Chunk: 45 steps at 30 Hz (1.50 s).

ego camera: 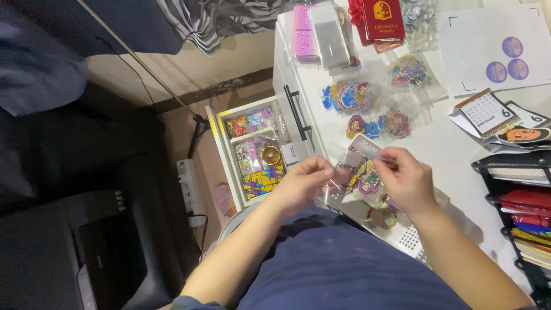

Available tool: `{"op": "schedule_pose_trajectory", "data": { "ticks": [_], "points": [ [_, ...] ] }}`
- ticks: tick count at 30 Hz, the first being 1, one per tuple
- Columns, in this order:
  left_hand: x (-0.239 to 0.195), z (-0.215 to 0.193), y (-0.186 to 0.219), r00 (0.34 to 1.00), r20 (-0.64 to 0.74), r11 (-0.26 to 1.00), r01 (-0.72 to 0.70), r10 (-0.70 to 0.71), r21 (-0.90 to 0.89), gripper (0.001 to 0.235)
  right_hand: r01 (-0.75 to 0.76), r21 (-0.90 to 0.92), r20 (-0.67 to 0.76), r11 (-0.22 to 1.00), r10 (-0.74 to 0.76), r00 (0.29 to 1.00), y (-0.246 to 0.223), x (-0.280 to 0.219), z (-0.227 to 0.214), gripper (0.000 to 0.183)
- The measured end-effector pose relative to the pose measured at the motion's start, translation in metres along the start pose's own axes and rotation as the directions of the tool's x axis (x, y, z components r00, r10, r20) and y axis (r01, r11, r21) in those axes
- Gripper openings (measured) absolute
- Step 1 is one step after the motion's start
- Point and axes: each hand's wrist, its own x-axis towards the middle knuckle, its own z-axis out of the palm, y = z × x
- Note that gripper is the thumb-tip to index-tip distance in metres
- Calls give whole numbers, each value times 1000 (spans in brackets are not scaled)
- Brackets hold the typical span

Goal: The person sorts and organizes small character stickers from a white basket into clear plastic bags. They pick up individual stickers, place them into bags, and set the filled bags aside on the table.

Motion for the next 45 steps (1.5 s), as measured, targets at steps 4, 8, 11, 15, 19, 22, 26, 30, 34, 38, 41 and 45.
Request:
{"op": "schedule_pose_trajectory", "data": {
  "ticks": [4, 8, 11, 15, 19, 22, 26, 30, 34, 38, 41, 45],
  "points": [
    [-12, 17, 12, 985, 173, 956, 28, 24, -291, 12, 276, 61, -70, 959, -272, 960, -63, 12, -16, 13],
    [2, 2, -12, 986, 160, 904, 21, 53, -427, 11, 418, 118, -4, 901, -420, 907, -72, 15, -15, 4],
    [9, -7, -27, 987, 138, 914, -18, 81, -406, 11, 278, 255, 50, 926, -299, 953, -64, 11, -8, 14],
    [4, 4, -14, 992, 85, 972, -71, 92, -222, 16, -222, 518, 240, 826, 109, 965, -63, 9, -1, 19],
    [10, -7, -24, 992, 66, 991, -100, 107, -92, 16, -344, 592, 243, 729, 245, 939, -57, 15, -2, 15],
    [17, -16, -31, 993, 52, 994, -104, 104, 10, 19, -336, 628, 269, 702, 209, 940, -47, 25, -7, 13],
    [6, -2, -10, 999, 24, 949, -28, 22, 313, 16, -450, 661, 360, 601, 272, 892, -63, 42, -28, 23],
    [-4, 11, 6, 999, -29, 882, 47, -38, 469, 14, -534, 555, 461, 637, 299, 836, -71, 44, -39, 18],
    [-8, 16, 13, 998, -44, 854, 66, -51, 516, 13, -582, 443, 475, 682, 372, 797, -85, 42, -50, 21],
    [-8, 14, 10, 998, -18, 856, 54, -53, 515, 12, -476, 241, 435, 845, 345, 832, -90, 41, -57, 16],
    [-8, 18, 11, 998, -23, 841, 58, -54, 538, 12, -438, 233, 471, 868, 294, 832, -96, 43, -63, 15],
    [-9, 18, 7, 999, 28, 812, 2, -23, 583, 11, -454, 250, 522, 855, 277, 807, -80, 37, -53, 21]
  ]
}}
